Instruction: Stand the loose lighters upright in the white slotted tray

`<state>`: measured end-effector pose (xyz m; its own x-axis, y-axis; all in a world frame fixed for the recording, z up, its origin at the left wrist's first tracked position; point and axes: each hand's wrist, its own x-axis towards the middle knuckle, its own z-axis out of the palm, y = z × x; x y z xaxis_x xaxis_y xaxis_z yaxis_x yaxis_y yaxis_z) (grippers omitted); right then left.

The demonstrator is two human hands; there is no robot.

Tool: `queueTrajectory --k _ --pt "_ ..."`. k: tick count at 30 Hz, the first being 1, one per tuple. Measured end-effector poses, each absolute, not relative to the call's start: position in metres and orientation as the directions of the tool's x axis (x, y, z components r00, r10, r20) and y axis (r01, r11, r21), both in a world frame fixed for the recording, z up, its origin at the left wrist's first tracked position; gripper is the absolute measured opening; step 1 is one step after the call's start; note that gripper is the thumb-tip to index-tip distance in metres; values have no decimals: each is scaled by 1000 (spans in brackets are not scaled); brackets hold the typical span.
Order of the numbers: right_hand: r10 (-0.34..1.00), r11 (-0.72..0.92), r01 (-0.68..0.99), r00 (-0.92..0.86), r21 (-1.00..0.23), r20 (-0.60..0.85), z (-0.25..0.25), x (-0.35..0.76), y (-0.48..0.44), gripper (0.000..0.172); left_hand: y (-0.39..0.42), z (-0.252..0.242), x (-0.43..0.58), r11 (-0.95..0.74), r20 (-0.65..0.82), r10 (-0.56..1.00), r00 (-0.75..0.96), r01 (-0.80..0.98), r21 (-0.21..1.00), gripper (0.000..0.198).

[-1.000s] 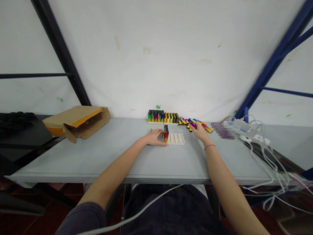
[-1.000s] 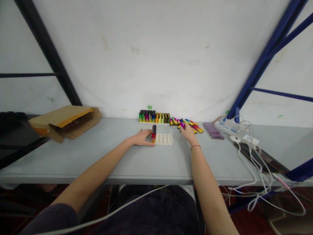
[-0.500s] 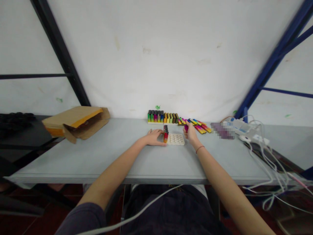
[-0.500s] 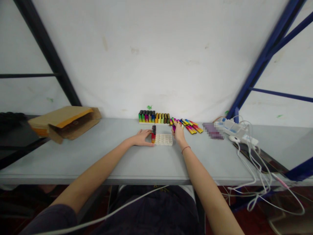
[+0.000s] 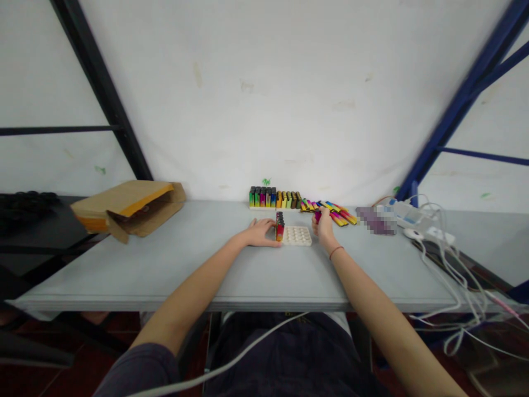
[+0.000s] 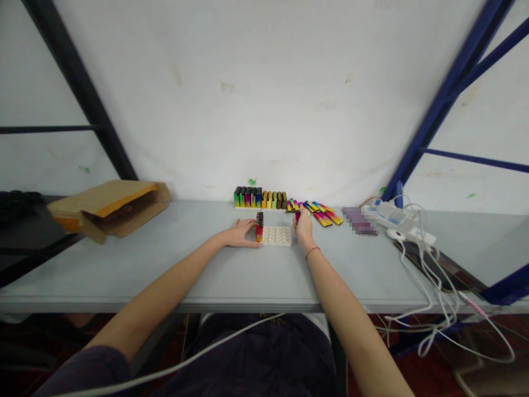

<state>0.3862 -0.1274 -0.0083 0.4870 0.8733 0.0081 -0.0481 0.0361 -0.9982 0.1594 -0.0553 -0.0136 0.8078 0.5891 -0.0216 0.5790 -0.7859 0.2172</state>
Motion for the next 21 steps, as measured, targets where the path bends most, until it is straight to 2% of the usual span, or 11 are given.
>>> queueTrajectory --k 7,16,21 --pt "883 -23 -224 453 -974 -125 -6 388 -130 49 -53 -17 159 -787 -29 592 806 585 198 85" --pt "832 68 -265 547 -962 -92 -6 390 -129 47 -56 -13 159 -785 -15 589 808 577 224 85" --pt "846 95 -302 526 -949 -83 -6 389 -131 48 -55 -14 159 -788 -14 588 809 576 218 87"
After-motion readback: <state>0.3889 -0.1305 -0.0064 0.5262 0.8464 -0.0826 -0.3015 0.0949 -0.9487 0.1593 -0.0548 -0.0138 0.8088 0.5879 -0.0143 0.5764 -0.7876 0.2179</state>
